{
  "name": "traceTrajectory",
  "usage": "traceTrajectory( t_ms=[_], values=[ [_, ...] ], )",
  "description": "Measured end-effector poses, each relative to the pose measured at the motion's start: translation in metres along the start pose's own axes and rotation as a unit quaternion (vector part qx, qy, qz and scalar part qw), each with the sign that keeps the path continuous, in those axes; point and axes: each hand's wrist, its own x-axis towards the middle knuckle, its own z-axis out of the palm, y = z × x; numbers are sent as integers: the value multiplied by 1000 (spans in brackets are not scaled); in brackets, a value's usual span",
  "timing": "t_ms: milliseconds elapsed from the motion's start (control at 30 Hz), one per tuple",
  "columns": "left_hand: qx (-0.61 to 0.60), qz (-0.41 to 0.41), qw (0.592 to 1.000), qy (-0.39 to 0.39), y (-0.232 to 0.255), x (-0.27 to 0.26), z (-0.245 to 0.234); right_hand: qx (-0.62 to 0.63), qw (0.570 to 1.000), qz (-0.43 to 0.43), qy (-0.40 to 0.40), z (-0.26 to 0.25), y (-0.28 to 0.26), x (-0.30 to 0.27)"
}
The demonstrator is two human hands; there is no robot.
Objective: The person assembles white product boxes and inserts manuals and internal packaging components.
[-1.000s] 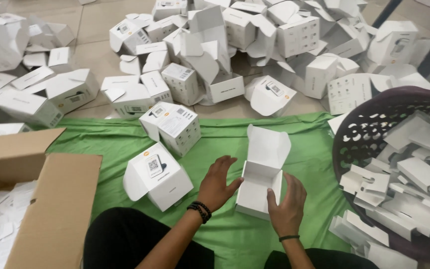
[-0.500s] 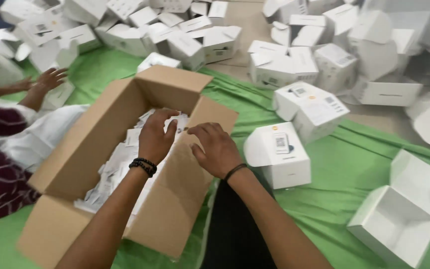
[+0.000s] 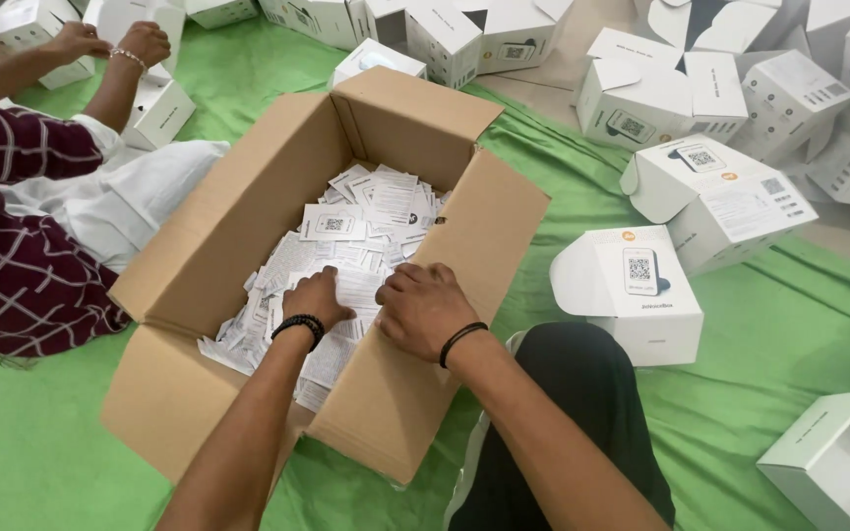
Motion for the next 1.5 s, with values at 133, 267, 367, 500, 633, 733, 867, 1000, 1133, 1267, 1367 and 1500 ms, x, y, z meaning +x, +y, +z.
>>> traceTrajectory(
  t_ms=[133,267,367,500,633,733,867,1000,1133,1267,1367,1500],
  values=[
    [-70,6,997,16,-30,27,22,-21,999,11,-22,-16,-11,-4],
    [-238,48,965,96,-42,30,20,-57,997,30,-30,-19,-11,-6],
    [-367,54,923,107,-21,6,-8,-87,994,49,-32,-25,5,-3],
    [-485,66,864,121,-2,-2,-20,-125,990,15,-55,-38,11,-9],
    [-520,80,842,121,9,1,-26,-111,986,-85,-91,-30,-10,-23],
    [-557,81,819,110,17,7,-31,-91,980,-119,-134,-14,-6,-15],
    [-568,73,813,106,25,11,-35,-145,983,-66,-89,-8,17,-6],
    [-603,79,789,95,29,13,-36,-80,988,55,-117,-55,20,-7],
    [-630,92,766,88,35,7,-46,36,989,133,-60,-51,37,0],
    [-620,107,770,103,43,-5,-63,179,961,172,124,-38,43,14],
    [-608,115,779,103,49,-16,-69,239,944,146,172,-26,41,23],
    [-556,146,814,79,51,-9,-57,246,952,53,176,-10,37,29]
  ],
)
